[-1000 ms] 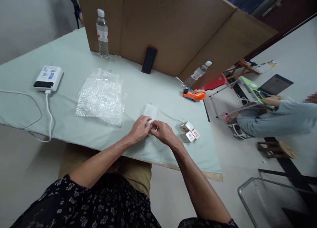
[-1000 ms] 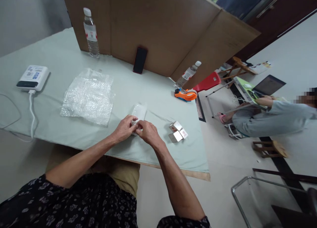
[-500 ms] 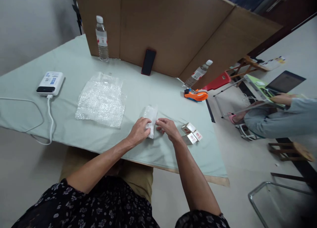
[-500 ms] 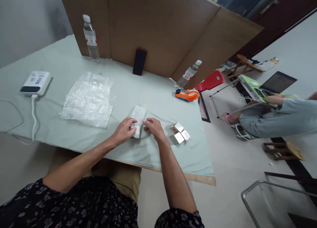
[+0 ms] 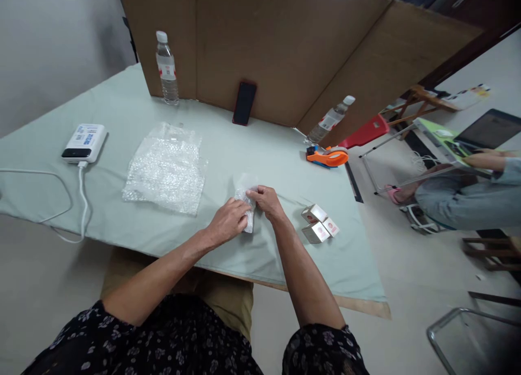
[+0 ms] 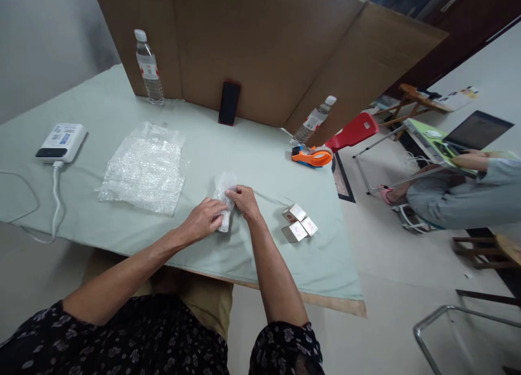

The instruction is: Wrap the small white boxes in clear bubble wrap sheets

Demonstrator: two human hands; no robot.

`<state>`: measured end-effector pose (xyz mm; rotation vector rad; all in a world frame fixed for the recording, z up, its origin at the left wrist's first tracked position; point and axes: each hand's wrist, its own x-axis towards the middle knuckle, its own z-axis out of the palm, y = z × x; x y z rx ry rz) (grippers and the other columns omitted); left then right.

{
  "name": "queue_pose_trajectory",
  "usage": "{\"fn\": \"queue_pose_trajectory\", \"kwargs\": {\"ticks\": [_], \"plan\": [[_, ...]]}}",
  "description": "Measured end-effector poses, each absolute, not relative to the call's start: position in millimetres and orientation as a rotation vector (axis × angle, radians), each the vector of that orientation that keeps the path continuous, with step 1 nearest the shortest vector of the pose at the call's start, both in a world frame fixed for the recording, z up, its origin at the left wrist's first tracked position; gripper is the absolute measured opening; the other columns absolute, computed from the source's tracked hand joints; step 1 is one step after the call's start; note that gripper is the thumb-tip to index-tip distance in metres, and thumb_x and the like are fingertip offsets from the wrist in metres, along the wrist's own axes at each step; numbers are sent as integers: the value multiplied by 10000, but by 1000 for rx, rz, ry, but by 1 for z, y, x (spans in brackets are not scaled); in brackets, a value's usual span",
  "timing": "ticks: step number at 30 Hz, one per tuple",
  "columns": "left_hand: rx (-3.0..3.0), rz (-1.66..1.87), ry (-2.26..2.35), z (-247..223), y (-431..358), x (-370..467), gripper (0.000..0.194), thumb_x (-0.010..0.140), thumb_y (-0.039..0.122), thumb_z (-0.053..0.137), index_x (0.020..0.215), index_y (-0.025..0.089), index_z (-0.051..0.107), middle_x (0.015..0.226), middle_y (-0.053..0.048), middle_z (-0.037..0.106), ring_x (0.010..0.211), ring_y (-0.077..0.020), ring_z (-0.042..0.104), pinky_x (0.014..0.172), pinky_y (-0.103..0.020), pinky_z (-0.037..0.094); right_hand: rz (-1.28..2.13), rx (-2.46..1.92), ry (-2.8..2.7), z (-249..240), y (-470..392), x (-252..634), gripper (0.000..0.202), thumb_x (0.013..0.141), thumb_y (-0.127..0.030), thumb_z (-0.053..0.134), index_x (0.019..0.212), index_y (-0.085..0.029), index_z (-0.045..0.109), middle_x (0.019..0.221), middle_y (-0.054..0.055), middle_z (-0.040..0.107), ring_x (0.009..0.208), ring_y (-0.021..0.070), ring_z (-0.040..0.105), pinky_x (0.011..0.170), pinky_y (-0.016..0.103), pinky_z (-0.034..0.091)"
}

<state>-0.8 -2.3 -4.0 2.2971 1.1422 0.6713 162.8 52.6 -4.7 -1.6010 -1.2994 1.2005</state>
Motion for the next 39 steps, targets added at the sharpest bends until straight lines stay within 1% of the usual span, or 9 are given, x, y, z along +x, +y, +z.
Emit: {"fn": "queue_pose_trajectory", "kwargs": {"ticks": [8,11,14,17,20,23,29,33,39], "plan": [[2070,890,1405,-11,-13,0,212,823,192,587,1031,220,623,1093,-79,592,1059,-238,575,958,-383,490,1200,-1312,-1226,3,12,155,265,667,-437,728,732,-183,696,694,-24,646,685,140,543,717,276,457],[1974,972,1521,-10,-11,-2,420,757,219,664,1163,201,555,1153,-101,559,1143,-276,536,1015,-433,457,1206,-1250,-1336,3,-2,160,243,724,-426,721,800,-196,741,793,-8,697,773,173,597,802,307,471],[1936,945,1390,-10,0,-9,630,690,211,696,1285,170,491,1323,-139,504,1271,-300,464,1094,-458,395,1210,-1256,-1461,5,-10,165,276,753,-467,718,818,-201,758,846,4,714,835,204,619,848,334,477],[1835,820,1102,-12,14,-17,469,701,235,667,1157,172,576,1300,-109,538,1192,-258,532,1004,-391,467,1197,-1276,-1523,8,-12,168,322,768,-511,706,836,-202,765,830,3,709,849,215,626,859,346,482],[1629,766,987,-16,18,-22,266,745,302,652,965,163,598,1000,-41,619,892,-179,603,761,-293,512,1160,-1250,-1558,10,-14,167,313,782,-510,703,833,-208,770,857,8,708,875,208,635,868,334,479],[1507,799,997,-20,15,-22,248,745,320,678,892,159,560,791,16,575,719,-127,550,633,-234,451,1111,-1222,-1583,9,-15,165,304,795,-510,702,852,-221,778,982,37,714,965,210,636,893,327,475],[1525,874,941,-21,13,-20,295,772,339,661,1002,177,573,861,7,566,747,-123,541,657,-236,455,1059,-1235,-1575,4,-14,163,310,811,-522,682,864,-232,776,1000,54,698,990,213,628,914,331,474],[1648,903,1049,-20,15,-20,175,778,328,648,809,174,570,852,-9,546,762,-142,537,660,-253,457,1010,-1257,-1613,1,-13,162,307,819,-525,667,844,-236,770,985,54,684,969,210,625,889,330,485],[1810,902,1083,-19,14,-19,102,761,245,618,741,184,539,810,8,518,775,-150,518,712,-271,446,916,-1277,-1792,2,-25,173,302,887,-487,590,909,-245,769,1096,67,697,1049,225,637,975,363,473]]}}
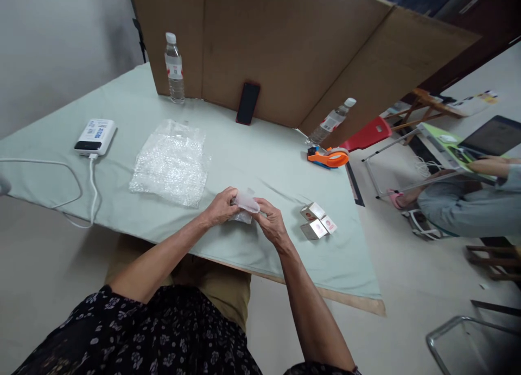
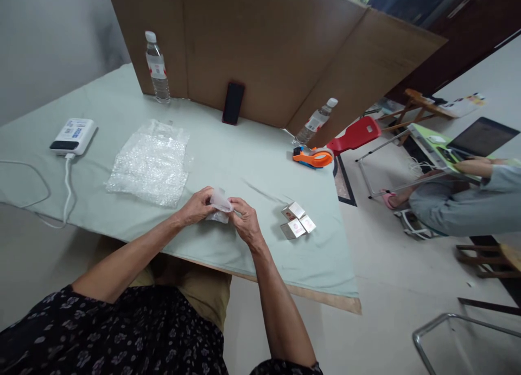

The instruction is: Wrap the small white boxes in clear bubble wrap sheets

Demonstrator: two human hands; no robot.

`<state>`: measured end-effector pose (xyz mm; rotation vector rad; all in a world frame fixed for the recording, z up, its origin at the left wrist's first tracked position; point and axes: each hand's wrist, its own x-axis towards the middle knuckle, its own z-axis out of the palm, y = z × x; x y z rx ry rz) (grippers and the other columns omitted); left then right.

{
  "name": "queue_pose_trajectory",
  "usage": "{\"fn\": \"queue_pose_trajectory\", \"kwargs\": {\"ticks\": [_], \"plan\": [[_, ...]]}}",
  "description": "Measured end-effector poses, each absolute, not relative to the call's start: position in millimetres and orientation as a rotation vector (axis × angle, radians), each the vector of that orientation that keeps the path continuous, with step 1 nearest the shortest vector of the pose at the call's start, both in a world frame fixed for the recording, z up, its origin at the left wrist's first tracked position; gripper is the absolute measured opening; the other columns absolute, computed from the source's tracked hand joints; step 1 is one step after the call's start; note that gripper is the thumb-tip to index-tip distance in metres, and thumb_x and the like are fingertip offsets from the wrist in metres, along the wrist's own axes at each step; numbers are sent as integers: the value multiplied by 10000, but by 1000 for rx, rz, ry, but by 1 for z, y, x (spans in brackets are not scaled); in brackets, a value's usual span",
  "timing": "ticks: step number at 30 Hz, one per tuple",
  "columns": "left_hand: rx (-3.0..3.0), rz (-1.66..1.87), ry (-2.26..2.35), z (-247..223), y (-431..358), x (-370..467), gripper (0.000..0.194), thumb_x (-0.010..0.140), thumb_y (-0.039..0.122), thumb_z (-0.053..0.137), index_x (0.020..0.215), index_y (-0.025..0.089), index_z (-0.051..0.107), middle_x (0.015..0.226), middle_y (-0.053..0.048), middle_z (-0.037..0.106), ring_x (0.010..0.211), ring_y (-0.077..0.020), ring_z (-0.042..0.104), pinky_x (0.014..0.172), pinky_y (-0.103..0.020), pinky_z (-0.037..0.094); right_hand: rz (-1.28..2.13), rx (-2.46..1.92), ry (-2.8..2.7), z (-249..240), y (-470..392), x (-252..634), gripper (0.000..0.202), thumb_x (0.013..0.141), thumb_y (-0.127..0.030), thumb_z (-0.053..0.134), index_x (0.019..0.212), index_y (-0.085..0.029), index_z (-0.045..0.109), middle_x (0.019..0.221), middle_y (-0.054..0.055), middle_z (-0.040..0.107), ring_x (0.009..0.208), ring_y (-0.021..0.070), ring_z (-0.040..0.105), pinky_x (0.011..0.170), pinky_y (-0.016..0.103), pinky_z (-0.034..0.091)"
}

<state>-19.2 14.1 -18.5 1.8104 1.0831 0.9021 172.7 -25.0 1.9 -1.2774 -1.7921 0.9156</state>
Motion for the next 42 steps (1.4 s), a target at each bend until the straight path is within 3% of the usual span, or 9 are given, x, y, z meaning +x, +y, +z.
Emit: {"fn": "queue_pose_trajectory", "kwargs": {"ticks": [7,10,13,17,20,25,32,36,42], "plan": [[1881,896,1029,-19,11,-22,142,726,136,505,841,190,567,949,-33,617,902,-180,582,852,-322,487,525,-1244,-2231,-10,-44,187,528,828,-398,706,1325,-248,613,1379,120,599,1291,301,541,1085,465,429],[1911,810,965,-16,9,-36,249,724,149,533,956,182,618,1220,-89,630,1121,-229,596,1008,-375,462,380,-1199,-2237,-21,-44,185,433,886,-321,631,1313,-246,612,1345,119,624,1254,278,576,1048,447,468],[2025,669,836,-15,8,-53,504,690,160,601,1194,191,597,1451,-124,506,1341,-297,478,1133,-455,374,361,-1168,-2152,-25,-38,182,345,909,-311,593,1241,-242,653,1282,110,657,1190,252,615,1017,406,491],[2066,664,827,-17,11,-58,716,694,181,662,1384,208,473,1550,-140,395,1448,-307,345,1198,-501,280,568,-1203,-1959,-19,-21,179,292,863,-359,614,1106,-226,706,1192,90,684,1102,236,636,984,374,497],[1923,694,846,-17,15,-50,636,712,188,666,1330,179,513,1451,-145,506,1371,-304,443,1171,-498,318,890,-1308,-1742,-13,-11,175,287,806,-457,639,898,-198,721,938,53,716,893,217,650,829,339,525],[1365,658,671,-14,7,-40,517,730,280,728,1197,131,565,1201,-138,654,1127,-260,619,1002,-427,467,1371,-1419,-1358,-10,-16,166,441,742,-611,641,642,-182,628,598,3,597,582,155,541,596,290,458],[990,801,716,-14,-8,-33,564,609,211,798,1129,140,590,1097,-93,676,1071,-233,616,920,-347,483,1276,-1432,-1336,-2,-22,159,450,737,-625,656,613,-199,576,542,-34,503,536,118,436,535,252,369],[937,755,666,-9,-8,-34,581,567,145,786,1115,149,596,1025,-66,673,976,-203,619,841,-312,495,1261,-1333,-1253,-4,-14,151,385,702,-569,709,743,-190,653,644,-21,582,594,127,471,575,258,398],[878,819,657,-13,-9,-32,486,567,144,757,1033,135,620,927,-44,667,863,-174,611,756,-281,495,1082,-1338,-1118,-8,-14,134,317,719,-507,694,716,-191,667,648,-9,616,622,148,511,611,279,442]]}}
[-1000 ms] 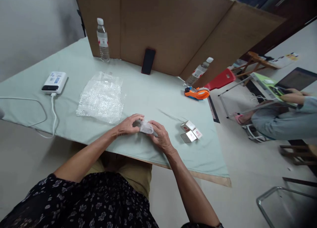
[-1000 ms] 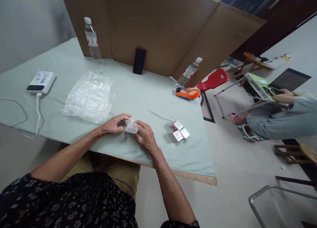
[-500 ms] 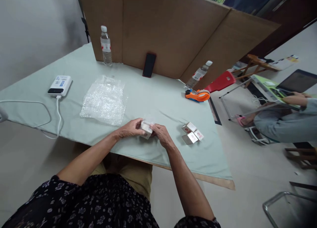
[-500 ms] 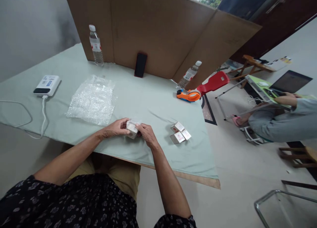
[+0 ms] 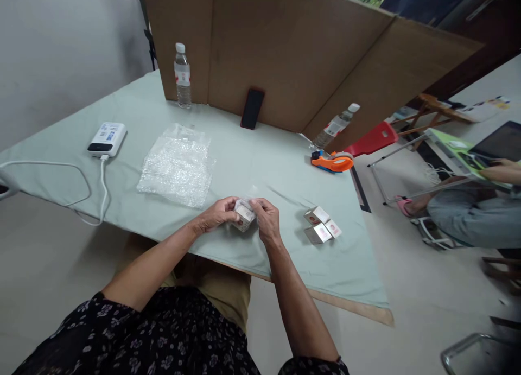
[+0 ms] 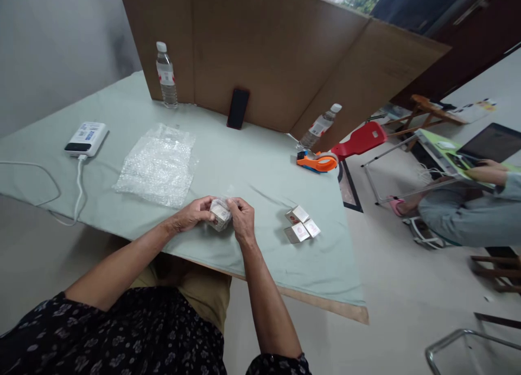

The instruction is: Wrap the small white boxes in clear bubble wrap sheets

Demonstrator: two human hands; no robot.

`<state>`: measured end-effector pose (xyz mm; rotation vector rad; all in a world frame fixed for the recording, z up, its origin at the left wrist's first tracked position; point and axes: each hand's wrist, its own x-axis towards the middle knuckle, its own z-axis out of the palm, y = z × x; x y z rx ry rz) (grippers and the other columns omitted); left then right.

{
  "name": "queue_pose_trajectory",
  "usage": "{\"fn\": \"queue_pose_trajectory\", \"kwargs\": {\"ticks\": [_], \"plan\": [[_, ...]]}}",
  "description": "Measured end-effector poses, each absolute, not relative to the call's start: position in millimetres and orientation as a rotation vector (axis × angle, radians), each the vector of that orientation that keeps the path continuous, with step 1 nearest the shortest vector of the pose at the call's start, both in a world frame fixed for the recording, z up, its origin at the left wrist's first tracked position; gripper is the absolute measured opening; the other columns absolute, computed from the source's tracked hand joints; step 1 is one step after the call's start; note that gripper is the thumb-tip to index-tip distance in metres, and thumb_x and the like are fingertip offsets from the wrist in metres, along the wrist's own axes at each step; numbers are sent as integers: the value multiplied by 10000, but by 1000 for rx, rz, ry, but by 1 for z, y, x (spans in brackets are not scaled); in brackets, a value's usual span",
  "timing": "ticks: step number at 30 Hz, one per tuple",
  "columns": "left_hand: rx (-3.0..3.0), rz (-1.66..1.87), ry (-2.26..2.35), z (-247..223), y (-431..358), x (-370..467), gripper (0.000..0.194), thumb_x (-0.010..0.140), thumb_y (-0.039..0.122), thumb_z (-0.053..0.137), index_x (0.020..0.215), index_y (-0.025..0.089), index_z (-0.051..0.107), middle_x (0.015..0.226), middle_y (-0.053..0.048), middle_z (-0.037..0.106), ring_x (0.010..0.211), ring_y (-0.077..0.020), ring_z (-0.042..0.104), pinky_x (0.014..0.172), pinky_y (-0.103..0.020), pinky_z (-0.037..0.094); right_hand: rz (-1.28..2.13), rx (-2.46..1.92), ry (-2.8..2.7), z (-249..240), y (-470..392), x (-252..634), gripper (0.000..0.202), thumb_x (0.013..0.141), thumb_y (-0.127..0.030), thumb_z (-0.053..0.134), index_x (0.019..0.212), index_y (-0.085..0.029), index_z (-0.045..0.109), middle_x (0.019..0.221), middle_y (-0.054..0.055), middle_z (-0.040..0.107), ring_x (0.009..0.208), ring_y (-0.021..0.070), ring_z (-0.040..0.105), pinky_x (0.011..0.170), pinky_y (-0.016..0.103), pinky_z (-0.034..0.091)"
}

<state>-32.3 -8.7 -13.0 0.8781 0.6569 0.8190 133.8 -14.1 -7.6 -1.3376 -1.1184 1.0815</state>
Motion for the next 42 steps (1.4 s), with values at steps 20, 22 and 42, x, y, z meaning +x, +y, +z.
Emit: {"fn": "queue_pose_trajectory", "kwargs": {"ticks": [20,22,42], "plan": [[935,836,709,-13,-10,-38,386,604,258,746,951,128,635,842,-29,680,683,-130,617,743,-301,490,1032,-1409,-1293,15,-15,138,265,743,-459,651,720,-195,638,626,-26,548,607,131,441,621,279,375],[952,842,748,-12,-9,-38,354,622,274,738,925,125,633,803,-26,677,699,-137,623,764,-303,486,1036,-1413,-1333,14,-16,137,247,754,-443,632,730,-198,631,631,-25,544,609,133,442,621,280,375],[1394,709,1344,0,2,-28,337,686,345,670,975,179,626,686,37,560,661,-146,503,612,-259,363,565,-1415,-1845,3,-18,136,221,868,-295,515,825,-231,722,906,55,732,838,210,652,796,332,484]]}}
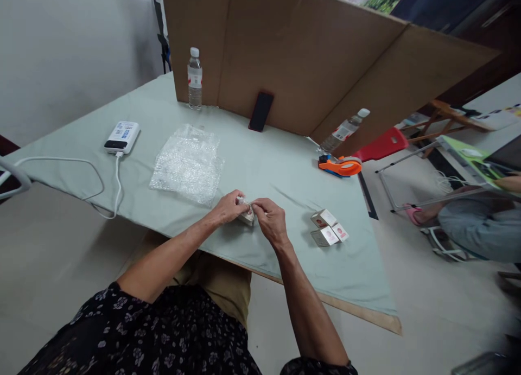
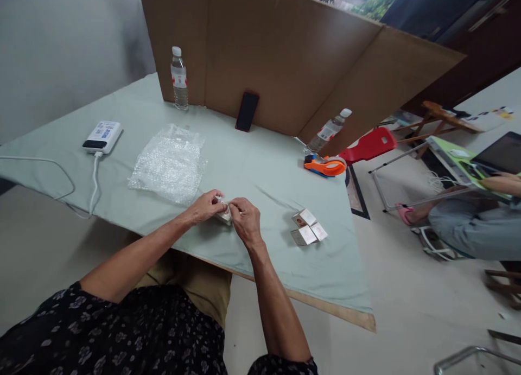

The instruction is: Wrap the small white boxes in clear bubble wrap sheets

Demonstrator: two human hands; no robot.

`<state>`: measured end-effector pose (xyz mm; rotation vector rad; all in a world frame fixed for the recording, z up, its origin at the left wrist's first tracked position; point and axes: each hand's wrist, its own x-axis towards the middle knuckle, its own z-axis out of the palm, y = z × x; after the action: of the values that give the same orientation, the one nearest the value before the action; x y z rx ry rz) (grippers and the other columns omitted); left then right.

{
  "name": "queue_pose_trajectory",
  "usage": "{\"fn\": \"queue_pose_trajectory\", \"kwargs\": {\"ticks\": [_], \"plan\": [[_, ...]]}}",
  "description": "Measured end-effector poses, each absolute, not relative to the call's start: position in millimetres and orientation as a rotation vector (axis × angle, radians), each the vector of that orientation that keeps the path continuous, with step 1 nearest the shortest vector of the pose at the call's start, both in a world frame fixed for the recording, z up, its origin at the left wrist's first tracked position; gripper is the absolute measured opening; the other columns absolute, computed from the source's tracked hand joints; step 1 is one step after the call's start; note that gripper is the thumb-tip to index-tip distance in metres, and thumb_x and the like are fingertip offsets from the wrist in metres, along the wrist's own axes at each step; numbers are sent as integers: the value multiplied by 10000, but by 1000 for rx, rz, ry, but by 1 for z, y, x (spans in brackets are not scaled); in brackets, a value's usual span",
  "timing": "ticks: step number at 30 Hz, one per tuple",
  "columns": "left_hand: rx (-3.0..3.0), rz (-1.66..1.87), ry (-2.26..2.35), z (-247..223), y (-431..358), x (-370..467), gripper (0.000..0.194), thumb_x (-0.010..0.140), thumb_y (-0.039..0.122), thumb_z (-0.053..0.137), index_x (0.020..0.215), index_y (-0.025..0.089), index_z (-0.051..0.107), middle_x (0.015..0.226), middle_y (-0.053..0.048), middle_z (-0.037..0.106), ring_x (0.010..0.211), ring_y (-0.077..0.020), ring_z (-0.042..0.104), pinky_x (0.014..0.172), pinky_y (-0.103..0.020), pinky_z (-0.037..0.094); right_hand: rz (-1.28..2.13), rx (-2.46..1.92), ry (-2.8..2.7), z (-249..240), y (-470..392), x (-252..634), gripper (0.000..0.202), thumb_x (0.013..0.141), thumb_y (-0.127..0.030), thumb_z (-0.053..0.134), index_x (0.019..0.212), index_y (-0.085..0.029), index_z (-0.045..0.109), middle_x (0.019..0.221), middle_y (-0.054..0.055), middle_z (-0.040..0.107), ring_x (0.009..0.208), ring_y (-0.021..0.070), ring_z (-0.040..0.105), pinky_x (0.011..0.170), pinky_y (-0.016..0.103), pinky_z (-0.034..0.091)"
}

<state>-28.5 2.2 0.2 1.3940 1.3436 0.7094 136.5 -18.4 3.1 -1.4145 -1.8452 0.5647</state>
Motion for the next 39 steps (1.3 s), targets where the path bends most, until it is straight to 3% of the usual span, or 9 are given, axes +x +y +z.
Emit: {"fn": "queue_pose_trajectory", "kwargs": {"ticks": [2,8,13,19,25,28,32,39], "plan": [[1337,744,1292,-4,3,-28,439,682,322,670,1096,185,617,660,49,554,646,-143,510,620,-256,377,420,-1384,-1958,1,-22,137,253,912,-279,487,891,-237,735,985,70,737,914,217,661,836,344,480],[1207,767,1178,-9,4,-32,489,677,268,654,1149,137,644,712,16,601,667,-140,555,666,-259,435,27,-1297,-2387,12,-36,142,226,979,-312,500,1069,-230,691,1136,75,715,997,222,628,990,425,355],[1385,769,1182,-15,4,-40,460,739,309,602,1154,122,661,756,-4,628,704,-150,560,681,-269,446,-187,-1352,-2589,22,-42,134,278,961,-286,527,1174,-141,629,1178,163,650,1121,299,530,977,449,341],[1435,786,1254,-18,3,-36,365,772,317,570,1073,138,673,814,-14,664,740,-155,588,705,-267,462,-161,-1334,-2590,15,-39,136,280,966,-302,526,1193,-169,620,1192,148,637,1130,290,525,981,439,346],[1473,790,1260,-16,3,-36,324,784,310,590,1053,150,675,868,-37,688,811,-180,617,764,-285,486,-64,-1348,-2456,-1,-32,146,339,895,-387,622,1189,-216,620,1359,144,587,1329,331,456,1000,454,358],[1443,812,1242,-17,1,-38,356,797,329,599,1094,142,660,929,-57,684,868,-193,621,815,-303,490,34,-1332,-2467,0,-27,145,327,846,-330,669,1144,-202,624,1265,134,654,1340,337,470,1010,457,351],[1434,997,1326,-25,-19,-39,538,805,356,618,1286,124,556,1149,-128,615,916,-200,607,891,-352,489,99,-1286,-2412,3,-19,152,260,819,-260,666,1070,-209,623,1080,89,723,1275,300,549,1017,427,346],[1688,1146,1275,-41,-53,-38,475,798,221,584,1268,175,544,1206,-121,558,973,-204,591,829,-333,526,-69,-1451,-2123,1,22,194,249,833,-279,633,1066,-192,627,1137,116,707,1250,299,564,1000,415,364]]}}
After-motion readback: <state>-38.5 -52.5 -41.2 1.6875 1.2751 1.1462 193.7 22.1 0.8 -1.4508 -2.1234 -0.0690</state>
